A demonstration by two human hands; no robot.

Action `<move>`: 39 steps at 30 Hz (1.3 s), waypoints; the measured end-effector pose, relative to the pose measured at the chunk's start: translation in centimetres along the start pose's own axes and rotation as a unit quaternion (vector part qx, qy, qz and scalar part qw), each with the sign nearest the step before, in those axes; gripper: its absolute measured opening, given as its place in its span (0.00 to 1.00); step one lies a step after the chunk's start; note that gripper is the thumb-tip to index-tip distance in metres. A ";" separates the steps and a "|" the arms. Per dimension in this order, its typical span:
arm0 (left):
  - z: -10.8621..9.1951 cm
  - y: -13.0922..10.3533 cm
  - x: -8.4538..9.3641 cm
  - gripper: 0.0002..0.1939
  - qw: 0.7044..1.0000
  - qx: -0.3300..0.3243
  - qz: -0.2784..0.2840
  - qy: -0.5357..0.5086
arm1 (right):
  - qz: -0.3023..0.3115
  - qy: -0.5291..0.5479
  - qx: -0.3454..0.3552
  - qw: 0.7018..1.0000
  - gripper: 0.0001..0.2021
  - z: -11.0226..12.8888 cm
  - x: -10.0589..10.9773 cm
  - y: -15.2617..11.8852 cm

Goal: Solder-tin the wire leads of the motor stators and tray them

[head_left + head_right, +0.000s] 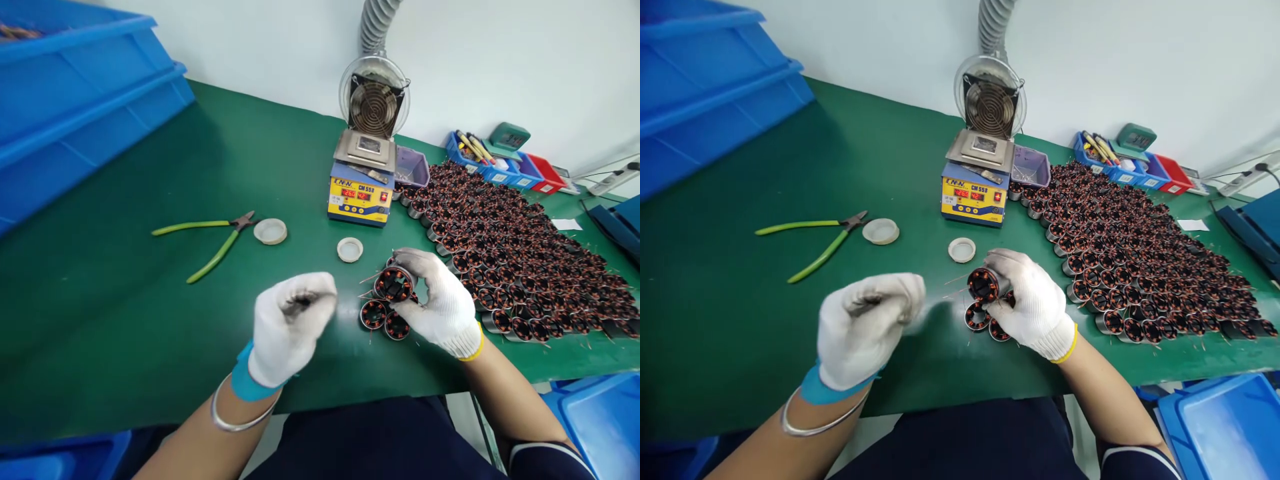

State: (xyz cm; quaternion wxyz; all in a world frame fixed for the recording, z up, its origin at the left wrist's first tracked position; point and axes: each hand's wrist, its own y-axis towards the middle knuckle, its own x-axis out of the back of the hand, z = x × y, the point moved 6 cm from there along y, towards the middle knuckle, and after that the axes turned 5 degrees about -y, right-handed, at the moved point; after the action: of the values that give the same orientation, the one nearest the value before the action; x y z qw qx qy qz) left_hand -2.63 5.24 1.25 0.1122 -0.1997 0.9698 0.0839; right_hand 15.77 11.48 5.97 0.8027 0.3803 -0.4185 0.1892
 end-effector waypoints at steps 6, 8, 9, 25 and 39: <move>2.2 0.2 -2.2 0.13 0.989 0.097 0.105 0.025 | 0.015 0.012 -0.019 1.000 0.23 0.4 -0.5 0.4; 1.9 0.1 -2.7 0.16 0.983 0.132 0.123 -0.018 | 0.024 0.010 -0.028 0.999 0.23 0.4 -0.5 0.7; 1.5 0.2 -2.6 0.16 0.985 0.125 0.110 -0.055 | 0.029 0.004 -0.036 0.999 0.22 0.3 -0.5 1.0; 8.2 6.6 -0.6 0.57 0.886 -0.016 0.028 0.463 | 0.379 -0.317 -0.035 0.869 0.22 -4.7 -8.0 10.1; 8.2 6.9 -1.3 0.44 0.856 -0.033 0.044 0.515 | 0.368 -0.280 -0.023 0.886 0.23 -4.0 -6.8 9.9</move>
State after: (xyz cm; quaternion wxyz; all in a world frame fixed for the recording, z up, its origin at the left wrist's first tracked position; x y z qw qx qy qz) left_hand -2.70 13.67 -5.51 -0.4135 -0.1748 0.8936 0.0057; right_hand 7.81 20.96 3.46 0.5337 0.2176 -0.7398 0.3471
